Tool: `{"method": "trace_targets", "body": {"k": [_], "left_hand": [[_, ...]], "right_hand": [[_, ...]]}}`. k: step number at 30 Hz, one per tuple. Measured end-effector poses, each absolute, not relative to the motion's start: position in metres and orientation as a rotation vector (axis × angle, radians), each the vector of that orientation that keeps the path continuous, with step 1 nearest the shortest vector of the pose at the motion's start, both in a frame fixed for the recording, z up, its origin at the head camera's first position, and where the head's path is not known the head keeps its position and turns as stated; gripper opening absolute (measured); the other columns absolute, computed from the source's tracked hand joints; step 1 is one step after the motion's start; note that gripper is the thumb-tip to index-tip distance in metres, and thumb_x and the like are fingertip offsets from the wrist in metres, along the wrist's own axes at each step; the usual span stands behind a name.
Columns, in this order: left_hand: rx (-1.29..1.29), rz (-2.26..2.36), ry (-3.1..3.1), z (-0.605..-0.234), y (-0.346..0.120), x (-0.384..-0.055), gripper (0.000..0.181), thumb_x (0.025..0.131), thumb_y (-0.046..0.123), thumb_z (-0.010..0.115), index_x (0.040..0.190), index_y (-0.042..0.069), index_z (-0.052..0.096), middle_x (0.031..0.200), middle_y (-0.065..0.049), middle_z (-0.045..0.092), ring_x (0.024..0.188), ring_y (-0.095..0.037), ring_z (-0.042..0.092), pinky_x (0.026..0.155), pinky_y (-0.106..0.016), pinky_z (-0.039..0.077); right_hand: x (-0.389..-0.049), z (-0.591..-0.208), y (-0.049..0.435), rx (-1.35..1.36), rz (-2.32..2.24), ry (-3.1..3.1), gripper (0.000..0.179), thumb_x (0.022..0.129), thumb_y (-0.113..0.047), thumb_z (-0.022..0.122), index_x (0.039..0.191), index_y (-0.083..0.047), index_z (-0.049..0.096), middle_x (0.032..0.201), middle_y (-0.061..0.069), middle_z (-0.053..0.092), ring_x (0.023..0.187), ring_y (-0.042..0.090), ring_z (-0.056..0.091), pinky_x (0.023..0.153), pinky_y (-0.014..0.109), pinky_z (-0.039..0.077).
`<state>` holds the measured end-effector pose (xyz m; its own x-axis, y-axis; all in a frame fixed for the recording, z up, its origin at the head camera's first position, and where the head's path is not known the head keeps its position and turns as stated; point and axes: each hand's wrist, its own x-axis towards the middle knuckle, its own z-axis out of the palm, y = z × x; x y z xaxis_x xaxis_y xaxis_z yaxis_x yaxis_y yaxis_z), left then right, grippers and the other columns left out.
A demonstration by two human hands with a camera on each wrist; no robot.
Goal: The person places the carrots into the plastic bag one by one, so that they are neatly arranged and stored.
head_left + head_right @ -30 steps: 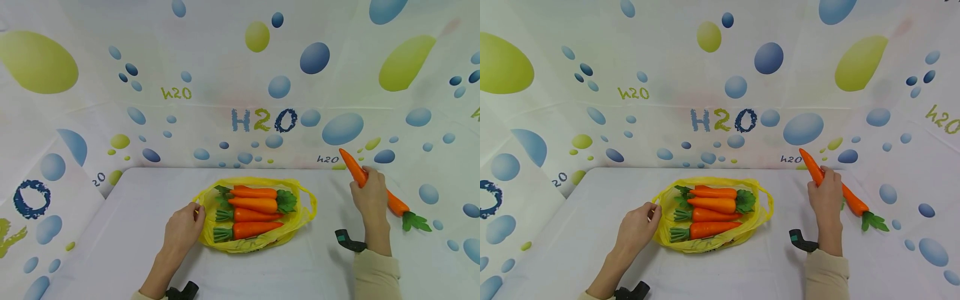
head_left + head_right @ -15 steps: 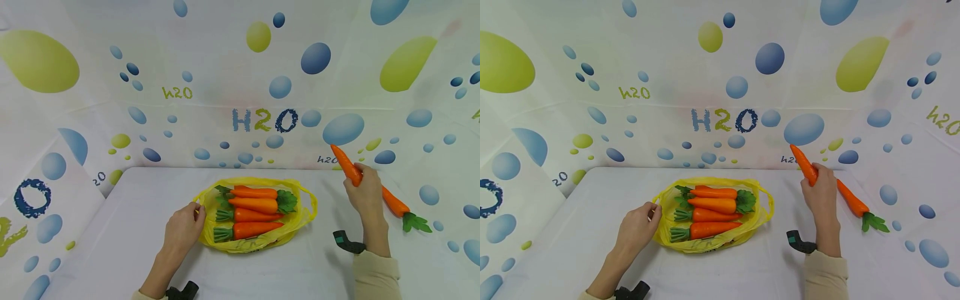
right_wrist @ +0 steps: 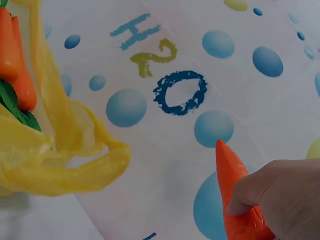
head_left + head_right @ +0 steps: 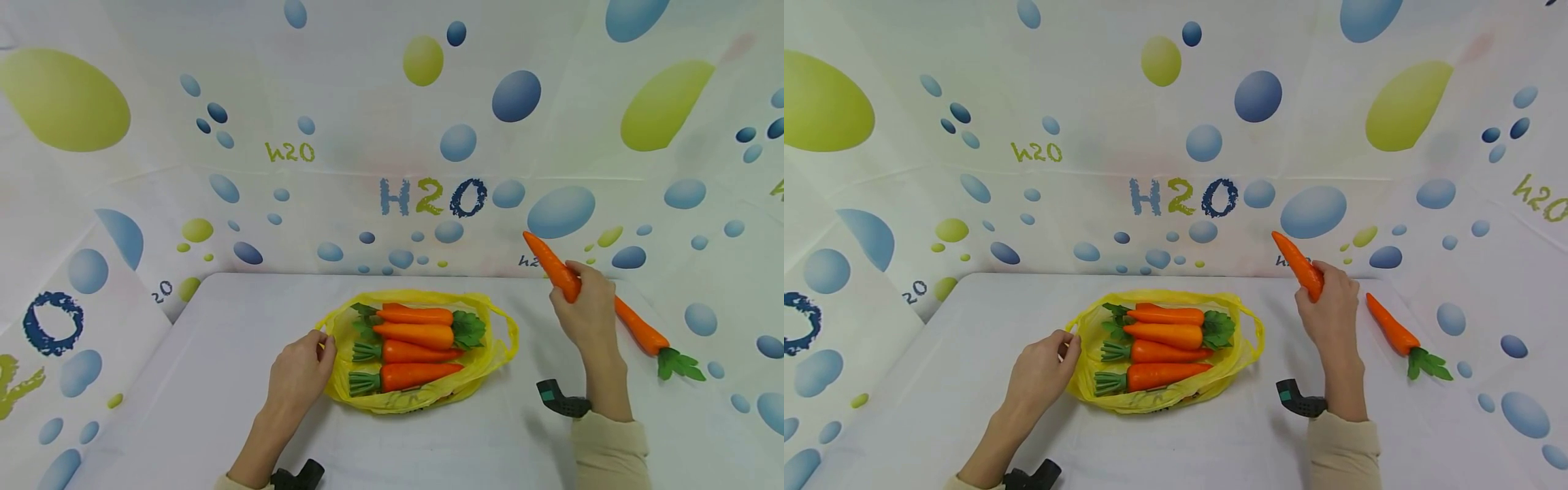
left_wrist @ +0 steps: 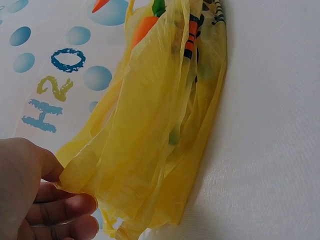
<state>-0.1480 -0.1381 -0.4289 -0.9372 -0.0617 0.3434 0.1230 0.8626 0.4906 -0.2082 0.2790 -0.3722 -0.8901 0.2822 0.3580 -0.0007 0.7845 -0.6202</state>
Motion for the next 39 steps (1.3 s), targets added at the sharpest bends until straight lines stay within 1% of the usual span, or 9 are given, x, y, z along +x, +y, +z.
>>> {"method": "trace_targets", "body": {"k": [6,11,21,26,32,35,39], "left_hand": [[-0.053,-0.737,-2.683,-0.429,-0.138,-0.148,0.019,0.096,0.018,0.06,0.089,0.002,0.068,0.064,-0.004,0.059,0.05,-0.012,0.045,0.048,-0.024,0.04],[-0.051,-0.738,-2.685,-0.429,-0.139,-0.148,0.019,0.096,0.018,0.06,0.089,0.002,0.067,0.064,-0.004,0.059,0.051,-0.013,0.045,0.049,-0.024,0.04],[-0.03,-0.738,-2.694,-0.428,-0.138,-0.148,0.02,0.096,0.02,0.06,0.09,0.002,0.067,0.066,-0.004,0.06,0.053,-0.014,0.047,0.051,-0.027,0.041],[-0.031,-0.74,-2.7,-0.428,-0.138,-0.148,0.02,0.096,0.02,0.06,0.09,0.003,0.068,0.066,-0.004,0.059,0.053,-0.014,0.046,0.051,-0.026,0.041],[-0.034,-0.744,-2.697,-0.428,-0.138,-0.148,0.02,0.096,0.02,0.061,0.09,0.003,0.067,0.066,-0.004,0.06,0.052,-0.014,0.046,0.05,-0.026,0.041],[-0.034,-0.742,-2.698,-0.427,-0.138,-0.148,0.02,0.096,0.02,0.06,0.09,0.002,0.068,0.066,-0.004,0.06,0.052,-0.014,0.046,0.05,-0.026,0.041],[-0.031,-0.742,-2.702,-0.427,-0.138,-0.148,0.02,0.096,0.02,0.06,0.091,0.002,0.068,0.066,-0.004,0.06,0.052,-0.013,0.046,0.05,-0.025,0.041]], "right_hand": [[-0.207,-0.368,0.27,-0.14,0.881,-2.541,0.055,0.093,-0.004,0.06,0.146,0.001,0.044,0.136,0.028,0.05,0.118,0.043,0.041,0.098,0.063,0.047],[-0.205,-0.367,0.262,-0.035,0.868,-2.523,0.052,0.092,-0.001,0.061,0.142,0.002,0.047,0.13,0.028,0.051,0.115,0.043,0.043,0.096,0.064,0.048],[-0.204,-0.367,0.246,0.171,0.792,-2.52,0.05,0.089,0.001,0.062,0.137,0.003,0.05,0.125,0.025,0.055,0.109,0.04,0.044,0.091,0.059,0.048],[-0.203,-0.365,0.239,0.251,0.782,-2.54,0.051,0.088,0.001,0.063,0.137,0.004,0.049,0.127,0.025,0.056,0.109,0.038,0.044,0.092,0.058,0.049],[-0.201,-0.362,0.232,0.325,0.774,-2.586,0.05,0.089,0.001,0.064,0.137,0.003,0.05,0.128,0.025,0.056,0.112,0.038,0.045,0.097,0.059,0.048],[-0.2,-0.362,0.229,0.362,0.76,-2.606,0.049,0.089,0.0,0.064,0.136,0.003,0.051,0.126,0.024,0.056,0.113,0.038,0.045,0.097,0.059,0.048],[-0.2,-0.363,0.224,0.417,0.738,-2.627,0.05,0.089,-0.001,0.065,0.136,0.003,0.051,0.127,0.022,0.057,0.112,0.036,0.047,0.096,0.057,0.049]]}}
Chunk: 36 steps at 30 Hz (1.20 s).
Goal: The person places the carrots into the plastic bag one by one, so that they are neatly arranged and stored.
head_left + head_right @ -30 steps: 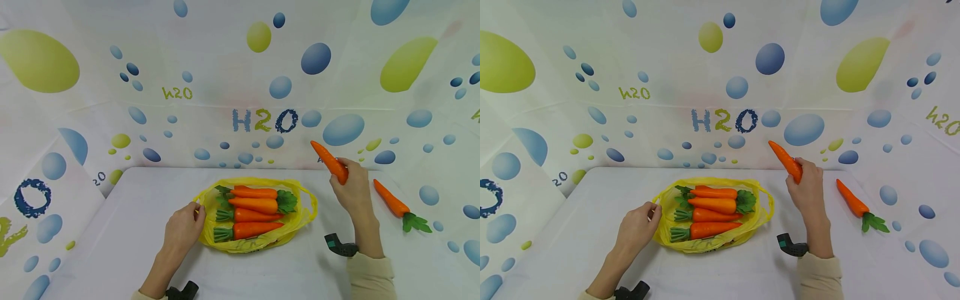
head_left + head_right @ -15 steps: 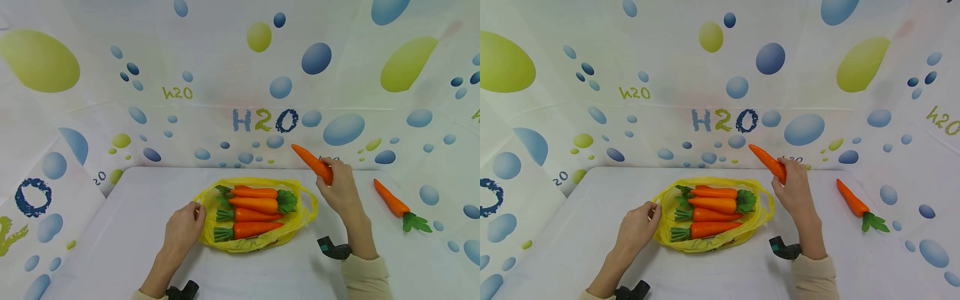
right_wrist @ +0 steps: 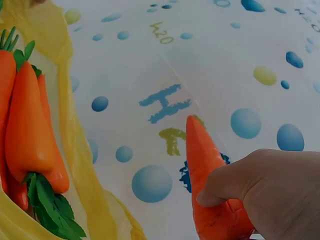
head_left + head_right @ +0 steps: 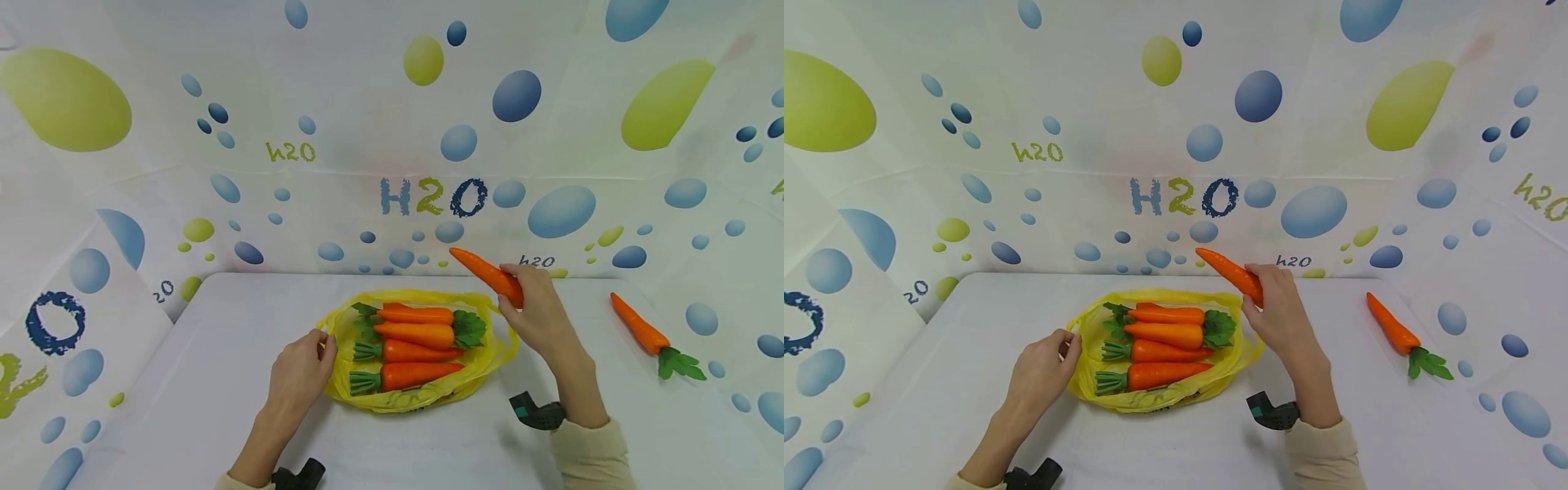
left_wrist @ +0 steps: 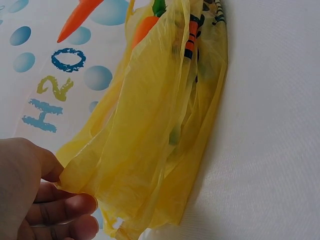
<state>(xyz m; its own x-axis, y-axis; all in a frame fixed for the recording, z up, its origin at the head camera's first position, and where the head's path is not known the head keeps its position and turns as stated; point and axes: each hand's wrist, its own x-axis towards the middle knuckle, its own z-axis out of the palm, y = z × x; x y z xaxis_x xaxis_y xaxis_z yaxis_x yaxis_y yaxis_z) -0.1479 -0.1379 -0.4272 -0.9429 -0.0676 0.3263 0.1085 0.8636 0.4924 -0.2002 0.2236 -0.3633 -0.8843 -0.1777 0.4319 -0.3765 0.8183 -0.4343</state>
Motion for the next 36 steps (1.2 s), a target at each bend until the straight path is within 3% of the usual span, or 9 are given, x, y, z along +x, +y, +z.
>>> {"method": "trace_targets", "body": {"k": [7,20,29,36], "left_hand": [[-0.028,-0.747,-2.707,-0.427,-0.138,-0.148,0.021,0.096,0.02,0.06,0.091,0.002,0.068,0.066,-0.004,0.06,0.052,-0.013,0.046,0.05,-0.025,0.04],[-0.025,-0.751,-2.709,-0.426,-0.138,-0.148,0.021,0.097,0.02,0.06,0.091,0.002,0.068,0.066,-0.004,0.059,0.052,-0.013,0.046,0.05,-0.026,0.041],[-0.024,-0.745,-2.71,-0.427,-0.138,-0.148,0.021,0.096,0.02,0.06,0.09,0.002,0.068,0.065,-0.004,0.059,0.052,-0.014,0.046,0.05,-0.026,0.04],[-0.027,-0.746,-2.715,-0.427,-0.138,-0.148,0.021,0.096,0.02,0.06,0.091,0.002,0.068,0.065,-0.003,0.059,0.052,-0.013,0.045,0.05,-0.025,0.04]], "right_hand": [[-0.199,-0.365,0.209,0.561,0.717,-2.623,0.049,0.089,-0.001,0.069,0.135,0.002,0.053,0.129,0.018,0.059,0.112,0.032,0.049,0.092,0.049,0.053],[-0.195,-0.37,0.188,0.702,0.675,-2.686,0.051,0.088,-0.004,0.073,0.135,-0.001,0.053,0.131,0.015,0.058,0.12,0.03,0.048,0.102,0.048,0.049],[-0.189,-0.375,0.165,0.756,0.541,-2.807,0.048,0.087,-0.011,0.073,0.132,-0.006,0.058,0.126,0.009,0.06,0.114,0.026,0.051,0.1,0.044,0.051],[-0.185,-0.38,0.152,0.855,0.486,-2.859,0.045,0.086,-0.013,0.075,0.127,-0.008,0.059,0.127,0.006,0.057,0.118,0.025,0.051,0.107,0.044,0.046]]}}
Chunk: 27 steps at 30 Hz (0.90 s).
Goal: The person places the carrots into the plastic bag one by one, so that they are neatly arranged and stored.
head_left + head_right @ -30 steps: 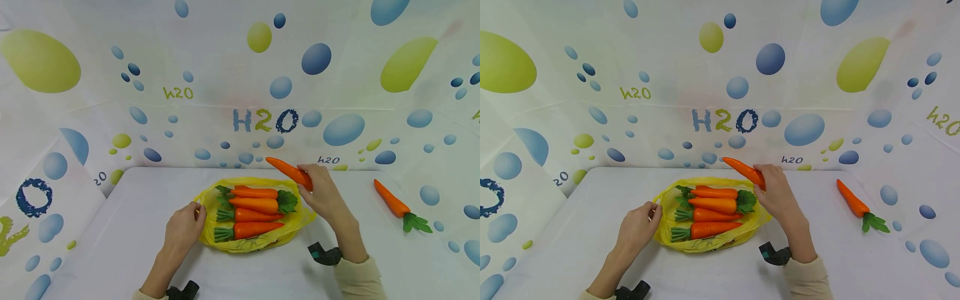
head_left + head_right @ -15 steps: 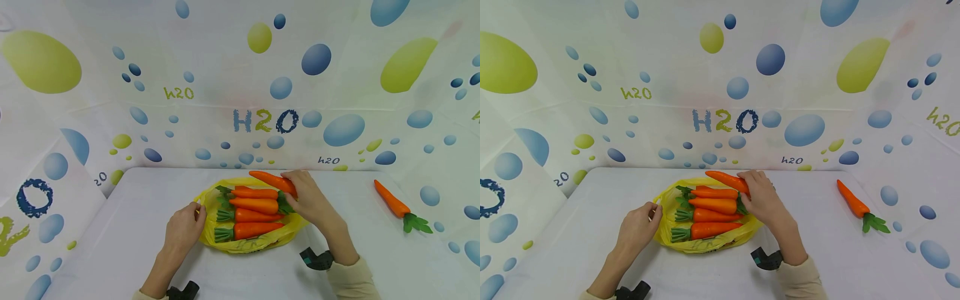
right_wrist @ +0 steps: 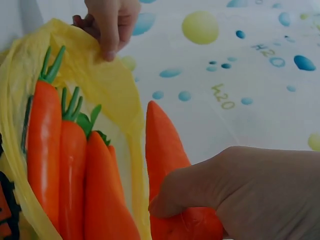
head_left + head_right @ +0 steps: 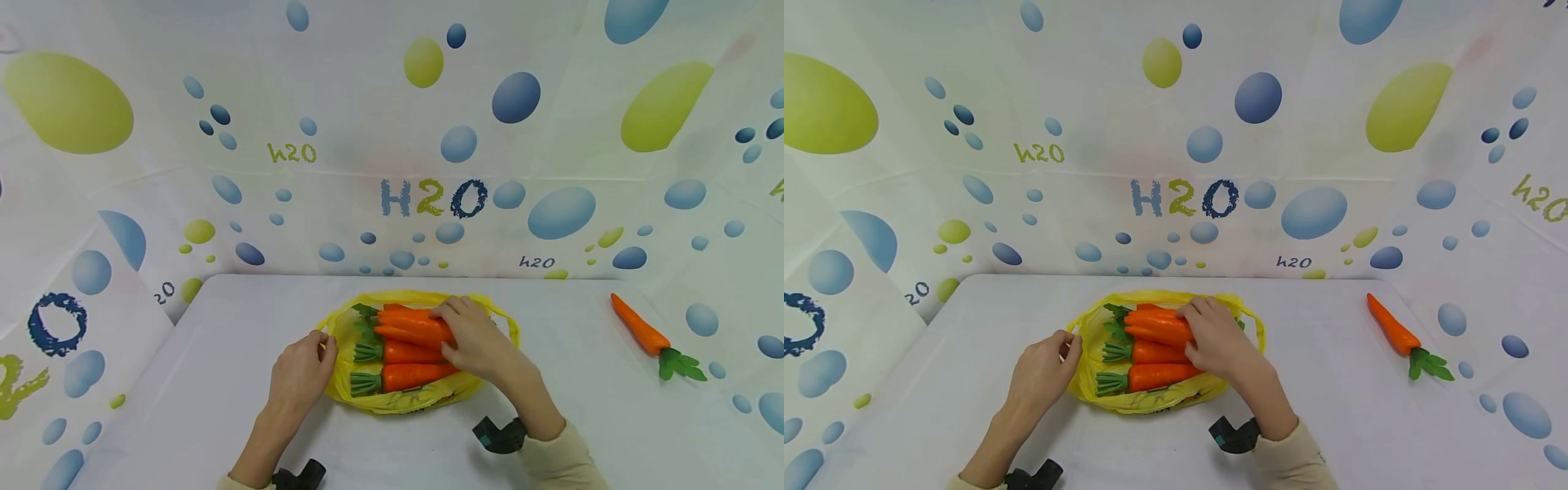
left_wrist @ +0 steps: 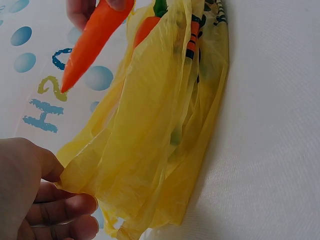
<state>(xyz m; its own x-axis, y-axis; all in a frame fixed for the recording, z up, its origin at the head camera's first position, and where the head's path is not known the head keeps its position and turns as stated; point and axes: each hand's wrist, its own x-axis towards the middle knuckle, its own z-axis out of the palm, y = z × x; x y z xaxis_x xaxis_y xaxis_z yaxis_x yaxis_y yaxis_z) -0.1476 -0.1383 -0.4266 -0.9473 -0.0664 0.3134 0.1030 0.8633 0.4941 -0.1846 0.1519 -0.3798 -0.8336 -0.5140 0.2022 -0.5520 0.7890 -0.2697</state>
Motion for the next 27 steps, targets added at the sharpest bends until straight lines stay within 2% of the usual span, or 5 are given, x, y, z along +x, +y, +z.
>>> {"method": "trace_targets", "body": {"k": [6,12,15,22,27], "left_hand": [[-0.034,-0.744,-2.705,-0.428,-0.139,-0.148,0.02,0.096,0.02,0.06,0.09,0.002,0.068,0.065,-0.003,0.059,0.051,-0.013,0.045,0.049,-0.025,0.04],[-0.043,-0.736,-2.693,-0.429,-0.139,-0.148,0.02,0.096,0.02,0.061,0.089,0.002,0.068,0.065,-0.003,0.059,0.051,-0.013,0.045,0.049,-0.025,0.04],[-0.044,-0.736,-2.69,-0.429,-0.139,-0.148,0.02,0.096,0.02,0.061,0.088,0.003,0.068,0.065,-0.003,0.059,0.051,-0.013,0.045,0.049,-0.025,0.04],[-0.042,-0.741,-2.693,-0.428,-0.139,-0.148,0.02,0.096,0.02,0.061,0.088,0.003,0.068,0.064,-0.003,0.058,0.051,-0.013,0.045,0.05,-0.025,0.04],[-0.042,-0.734,-2.695,-0.427,-0.139,-0.148,0.02,0.096,0.02,0.061,0.089,0.002,0.068,0.064,-0.003,0.059,0.051,-0.013,0.045,0.05,-0.025,0.04]], "right_hand": [[-0.181,-0.385,0.144,0.904,0.517,-2.86,0.041,0.083,-0.01,0.075,0.121,-0.008,0.061,0.116,0.005,0.051,0.107,0.019,0.05,0.096,0.038,0.049],[-0.179,-0.387,0.14,0.918,0.509,-2.917,0.039,0.085,-0.012,0.075,0.122,-0.011,0.063,0.11,0.001,0.048,0.101,0.016,0.046,0.089,0.033,0.049],[-0.179,-0.389,0.139,0.928,0.494,-2.943,0.038,0.086,-0.012,0.074,0.122,-0.012,0.063,0.11,0.001,0.049,0.101,0.016,0.047,0.088,0.033,0.049],[-0.18,-0.392,0.137,0.922,0.425,-3.021,0.041,0.085,-0.015,0.078,0.123,-0.015,0.063,0.114,0.0,0.052,0.108,0.017,0.05,0.099,0.037,0.049],[-0.18,-0.394,0.136,0.9,0.378,-3.059,0.044,0.082,-0.017,0.082,0.121,-0.019,0.063,0.107,-0.003,0.052,0.103,0.016,0.049,0.096,0.036,0.049]]}}
